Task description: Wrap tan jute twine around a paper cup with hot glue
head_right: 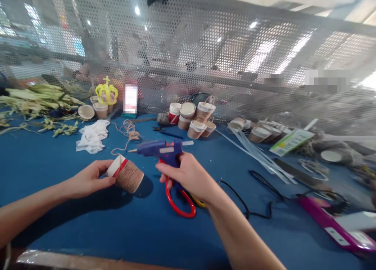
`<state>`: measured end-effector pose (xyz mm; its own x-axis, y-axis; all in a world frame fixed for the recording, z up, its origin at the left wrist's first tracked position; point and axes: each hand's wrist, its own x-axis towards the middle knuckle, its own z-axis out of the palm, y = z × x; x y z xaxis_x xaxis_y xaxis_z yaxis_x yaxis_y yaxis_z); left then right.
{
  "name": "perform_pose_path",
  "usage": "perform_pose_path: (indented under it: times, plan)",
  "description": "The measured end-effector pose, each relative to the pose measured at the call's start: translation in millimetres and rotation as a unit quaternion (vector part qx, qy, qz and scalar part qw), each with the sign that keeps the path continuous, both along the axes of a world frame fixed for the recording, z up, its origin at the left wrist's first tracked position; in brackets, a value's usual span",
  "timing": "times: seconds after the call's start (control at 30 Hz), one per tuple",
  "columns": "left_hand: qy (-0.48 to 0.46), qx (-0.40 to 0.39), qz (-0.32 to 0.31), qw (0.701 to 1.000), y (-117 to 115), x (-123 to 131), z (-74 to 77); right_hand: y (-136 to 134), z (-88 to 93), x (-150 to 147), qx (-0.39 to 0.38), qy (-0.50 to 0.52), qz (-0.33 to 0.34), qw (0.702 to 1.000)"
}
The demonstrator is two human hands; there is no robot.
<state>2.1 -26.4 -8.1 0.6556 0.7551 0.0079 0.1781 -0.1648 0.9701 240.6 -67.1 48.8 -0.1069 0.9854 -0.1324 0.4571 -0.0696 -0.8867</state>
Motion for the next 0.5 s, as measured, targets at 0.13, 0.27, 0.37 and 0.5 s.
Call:
perform_pose_path:
  times: [0.13,0.27,0.37,0.5]
  plan:
    - [-0.041,-0.040,-0.004,0.998,2,1,-2.3,-14,-7.6,-12,0.012,-0.044,0.011,0.999]
    - [-0.089,-0.084,-0.019,0.992,3,3,-3.7,-17,-17.1,-16,0.042,-0.151,-0.036,0.987]
    - [-0.093,-0.086,-0.013,0.992,3,4,-3.4,-18,-20.3,-18,0.127,-0.203,-0.008,0.971]
    - [-0.094,-0.090,-0.021,0.991,3,3,-3.1,-21,-21.1,-20,0.196,-0.224,0.009,0.955]
